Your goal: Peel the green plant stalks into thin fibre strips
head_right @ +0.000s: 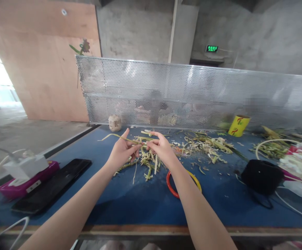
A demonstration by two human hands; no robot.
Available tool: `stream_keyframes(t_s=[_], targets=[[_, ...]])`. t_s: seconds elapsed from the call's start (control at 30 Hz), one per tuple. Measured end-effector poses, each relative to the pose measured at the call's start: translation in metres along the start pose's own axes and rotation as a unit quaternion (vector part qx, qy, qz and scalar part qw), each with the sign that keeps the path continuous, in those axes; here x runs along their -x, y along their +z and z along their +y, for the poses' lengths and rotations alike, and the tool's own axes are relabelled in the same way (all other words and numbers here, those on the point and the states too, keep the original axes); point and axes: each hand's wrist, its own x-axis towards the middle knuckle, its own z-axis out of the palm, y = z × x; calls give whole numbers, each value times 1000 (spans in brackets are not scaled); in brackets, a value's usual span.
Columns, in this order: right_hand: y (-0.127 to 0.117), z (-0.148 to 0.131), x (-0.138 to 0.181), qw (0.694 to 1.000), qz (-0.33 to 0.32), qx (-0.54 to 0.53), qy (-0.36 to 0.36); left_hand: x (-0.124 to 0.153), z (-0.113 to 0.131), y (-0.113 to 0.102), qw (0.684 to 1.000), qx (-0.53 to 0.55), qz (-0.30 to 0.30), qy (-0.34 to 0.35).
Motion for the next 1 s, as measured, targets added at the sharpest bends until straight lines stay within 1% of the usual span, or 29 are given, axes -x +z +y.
stream_keyframes(t_s=[0.1, 0.23, 0.3, 0.4, 0.47, 0.57, 0.63, 0.77, 0.87, 0.93, 1.0], targets=[[-5, -1, -1, 999, -32, 3, 18, 1, 2, -2, 999, 42, -15, -8], [-8, 3, -3, 996, -63, 0, 59, 3, 6, -1, 996, 70, -43, -44], [-6, 6, -3, 995, -53, 35, 71, 5, 7, 0, 995, 68, -53, -51], [-3, 7, -2, 987, -31, 127, 94, 6, 7, 1, 994, 60, -66, -56], [-1, 6, -1, 981, -18, 158, 106, 6, 7, 1, 995, 51, -70, -56], [1, 3, 0, 979, 28, 184, 88, 5, 5, -1, 995, 41, -70, -53], [2, 3, 0, 976, 32, 202, 70, 5, 3, -2, 995, 39, -72, -52], [6, 4, 1, 984, 7, 172, 45, 4, 0, -3, 994, 49, -89, -50], [9, 4, 2, 989, -4, 136, 54, 4, 0, -2, 993, 59, -92, -46], [11, 4, 2, 992, -1, 111, 55, 4, 1, -1, 993, 67, -83, -46], [13, 4, 2, 996, 20, 84, 36, 4, 2, 0, 994, 73, -69, -47]])
